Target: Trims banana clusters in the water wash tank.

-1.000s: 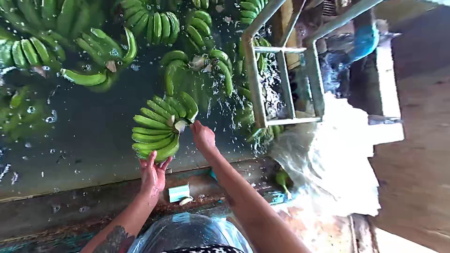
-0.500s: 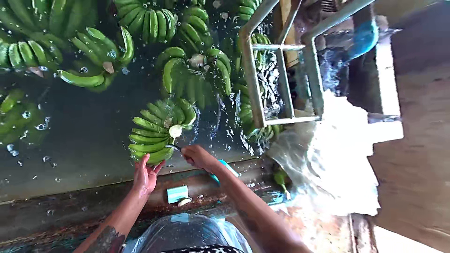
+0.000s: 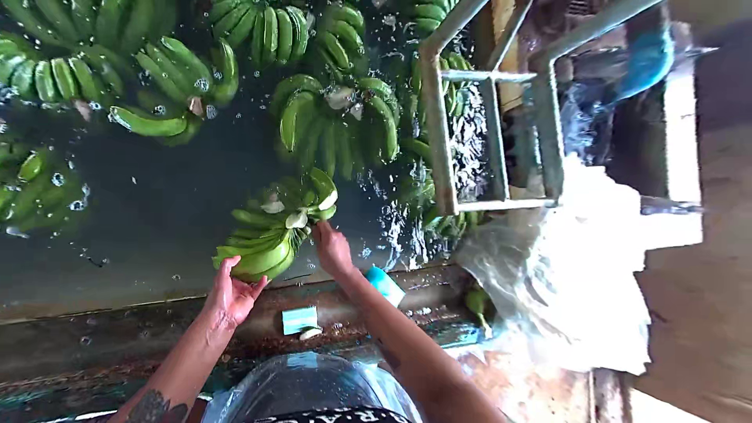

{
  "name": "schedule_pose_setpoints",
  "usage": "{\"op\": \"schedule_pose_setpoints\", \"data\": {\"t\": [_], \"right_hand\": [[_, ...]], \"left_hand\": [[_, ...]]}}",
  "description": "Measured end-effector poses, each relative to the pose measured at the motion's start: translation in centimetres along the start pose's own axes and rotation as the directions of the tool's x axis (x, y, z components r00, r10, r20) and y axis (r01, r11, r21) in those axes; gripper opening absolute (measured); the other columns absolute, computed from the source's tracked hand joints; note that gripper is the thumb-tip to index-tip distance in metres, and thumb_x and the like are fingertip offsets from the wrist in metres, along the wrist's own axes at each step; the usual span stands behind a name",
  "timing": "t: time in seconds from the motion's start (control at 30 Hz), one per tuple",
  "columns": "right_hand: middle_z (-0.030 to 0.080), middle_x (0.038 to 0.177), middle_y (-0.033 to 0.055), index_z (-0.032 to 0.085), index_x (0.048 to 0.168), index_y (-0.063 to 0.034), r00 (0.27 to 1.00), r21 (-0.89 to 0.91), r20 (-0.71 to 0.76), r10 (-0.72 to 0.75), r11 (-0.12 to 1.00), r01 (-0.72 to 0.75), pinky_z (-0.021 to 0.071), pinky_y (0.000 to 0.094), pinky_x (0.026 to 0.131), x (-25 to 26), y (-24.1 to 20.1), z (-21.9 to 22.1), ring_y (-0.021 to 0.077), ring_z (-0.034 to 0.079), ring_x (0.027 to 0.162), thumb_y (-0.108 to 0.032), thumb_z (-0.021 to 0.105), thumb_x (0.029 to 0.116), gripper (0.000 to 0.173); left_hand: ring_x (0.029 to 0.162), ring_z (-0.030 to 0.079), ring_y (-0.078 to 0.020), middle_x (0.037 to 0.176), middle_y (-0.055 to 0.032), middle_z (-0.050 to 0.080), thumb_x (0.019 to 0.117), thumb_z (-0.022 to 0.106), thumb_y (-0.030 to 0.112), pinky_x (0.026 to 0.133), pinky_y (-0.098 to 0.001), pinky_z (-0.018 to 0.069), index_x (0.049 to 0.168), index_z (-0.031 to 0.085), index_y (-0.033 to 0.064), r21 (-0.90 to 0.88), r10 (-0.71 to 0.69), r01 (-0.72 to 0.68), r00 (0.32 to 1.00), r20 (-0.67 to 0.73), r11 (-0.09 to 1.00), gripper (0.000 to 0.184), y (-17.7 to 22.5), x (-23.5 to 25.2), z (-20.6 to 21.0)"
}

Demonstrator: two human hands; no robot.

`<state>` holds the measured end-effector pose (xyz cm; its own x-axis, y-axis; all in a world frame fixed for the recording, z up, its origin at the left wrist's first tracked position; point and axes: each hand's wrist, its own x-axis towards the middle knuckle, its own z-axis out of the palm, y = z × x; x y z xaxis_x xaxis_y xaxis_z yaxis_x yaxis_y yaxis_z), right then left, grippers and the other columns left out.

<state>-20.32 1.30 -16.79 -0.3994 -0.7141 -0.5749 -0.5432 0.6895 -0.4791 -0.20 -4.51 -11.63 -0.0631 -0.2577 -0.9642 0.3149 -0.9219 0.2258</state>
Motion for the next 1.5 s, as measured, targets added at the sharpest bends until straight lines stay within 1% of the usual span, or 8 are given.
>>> {"op": "schedule_pose_setpoints", "data": {"t": [0.07, 0.13, 0.23, 0.43, 0.63, 0.9, 1.3, 1.5], "right_hand": [[0.070, 0.106, 0.0279, 0.056, 0.132, 0.0007, 0.999, 0.024, -0.046, 0.029, 0.999, -0.027, 0.0545, 0.0639, 0.083, 0.4, 0.3, 0.6, 0.0466, 0.070, 0.100, -0.026, 0.040, 0.1119, 0.037], [0.065, 0.088, 0.0183, 0.058, 0.124, 0.0008, 0.993, 0.267, 0.113, 0.038, 0.961, -0.067, 0.0567, 0.0464, 0.068, 0.4, 0.4, 1.0, 0.0302, 0.066, 0.075, -0.024, 0.039, 0.1124, 0.033], [0.048, 0.065, -0.0048, 0.052, 0.101, -0.0084, 0.834, 0.728, 0.538, -0.125, 0.568, -0.384, 0.0378, 0.0175, 0.043, -0.7, 3.7, 0.6, 0.0033, 0.042, 0.046, -0.026, 0.032, 0.1126, 0.030], [0.049, 0.061, -0.0025, 0.053, 0.095, -0.0056, 0.971, 0.954, 0.238, 0.027, 0.181, -0.239, 0.0416, 0.0194, 0.043, -1.9, 3.7, 2.7, 0.0054, 0.045, 0.045, -0.022, 0.026, 0.1137, 0.036], [0.047, 0.059, -0.0015, 0.051, 0.096, -0.0046, 0.911, 0.947, 0.276, 0.308, 0.075, -0.312, 0.0421, 0.0207, 0.041, -4.8, 3.5, 3.6, 0.0073, 0.044, 0.043, -0.024, 0.028, 0.1146, 0.036], [0.047, 0.060, 0.0004, 0.051, 0.098, -0.0048, 0.886, 0.957, 0.277, 0.371, -0.020, -0.291, 0.0424, 0.0214, 0.042, -2.3, 1.8, 4.4, 0.0089, 0.046, 0.044, -0.026, 0.031, 0.1143, 0.033], [0.040, 0.054, -0.0041, 0.051, 0.088, -0.0078, 0.923, 0.941, 0.294, 0.246, 0.093, -0.325, 0.0328, 0.0203, 0.037, 2.3, 0.9, 5.0, 0.0060, 0.035, 0.040, -0.035, 0.029, 0.1143, 0.043], [0.041, 0.056, -0.0031, 0.053, 0.090, -0.0038, 0.945, 0.795, 0.328, 0.010, 0.537, -0.282, 0.0378, 0.0233, 0.042, 2.6, -1.1, 1.5, 0.0069, 0.039, 0.042, -0.034, 0.029, 0.1140, 0.046]], "left_hand": [[0.103, 0.066, -0.0286, 0.130, -0.0183, 0.057, 0.1070, 0.042, 0.030, 0.080, -0.0403, 0.0594, 0.144, 0.039, 0.0105, -0.014, 0.014, -0.014, 1.000, 0.006, 1.000, 0.042, -0.7, 0.2, 0.2], [0.105, 0.065, -0.0286, 0.130, -0.0183, 0.056, 0.1072, 0.041, 0.027, 0.081, -0.0415, 0.0589, 0.144, 0.040, 0.0089, -0.013, 0.061, -0.061, 0.998, 0.034, 0.998, 0.041, -1.1, 1.4, -0.1], [0.099, 0.068, -0.0262, 0.120, -0.0163, 0.060, 0.1080, 0.036, 0.021, 0.079, -0.0411, 0.0599, 0.137, 0.041, 0.0059, 0.043, 0.130, -0.136, 0.985, 0.112, 0.990, 0.033, -2.1, 3.4, -2.4], [0.091, 0.072, -0.0298, 0.114, -0.0186, 0.065, 0.1066, 0.036, 0.014, 0.073, -0.0446, 0.0625, 0.140, 0.036, 0.0056, 0.064, 0.194, -0.209, 0.964, 0.182, 0.976, 0.034, -3.5, 3.7, -3.2], [0.096, 0.069, -0.0292, 0.119, -0.0174, 0.061, 0.1066, 0.036, 0.016, 0.076, -0.0446, 0.0612, 0.140, 0.037, 0.0095, 0.034, 0.141, -0.147, 0.979, 0.146, 0.989, 0.034, -3.3, 2.9, -1.4], [0.101, 0.066, -0.0288, 0.121, -0.0170, 0.057, 0.1064, 0.036, 0.020, 0.081, -0.0434, 0.0594, 0.133, 0.042, 0.0080, -0.108, 0.085, -0.076, 0.993, 0.078, 0.991, 0.029, -3.4, 1.3, 0.0], [0.100, 0.067, -0.0274, 0.120, -0.0170, 0.058, 0.1076, 0.035, 0.016, 0.082, -0.0415, 0.0600, 0.133, 0.041, 0.0058, -0.169, 0.133, -0.128, 0.991, 0.022, 0.977, 0.028, -5.2, 1.3, 0.2], [0.108, 0.064, -0.0291, 0.131, -0.0205, 0.054, 0.1049, 0.039, 0.004, 0.088, -0.0457, 0.0582, 0.151, 0.026, 0.0033, -0.125, 0.411, -0.402, 0.910, 0.058, 0.907, 0.048, -7.4, 4.1, 0.1]]}}
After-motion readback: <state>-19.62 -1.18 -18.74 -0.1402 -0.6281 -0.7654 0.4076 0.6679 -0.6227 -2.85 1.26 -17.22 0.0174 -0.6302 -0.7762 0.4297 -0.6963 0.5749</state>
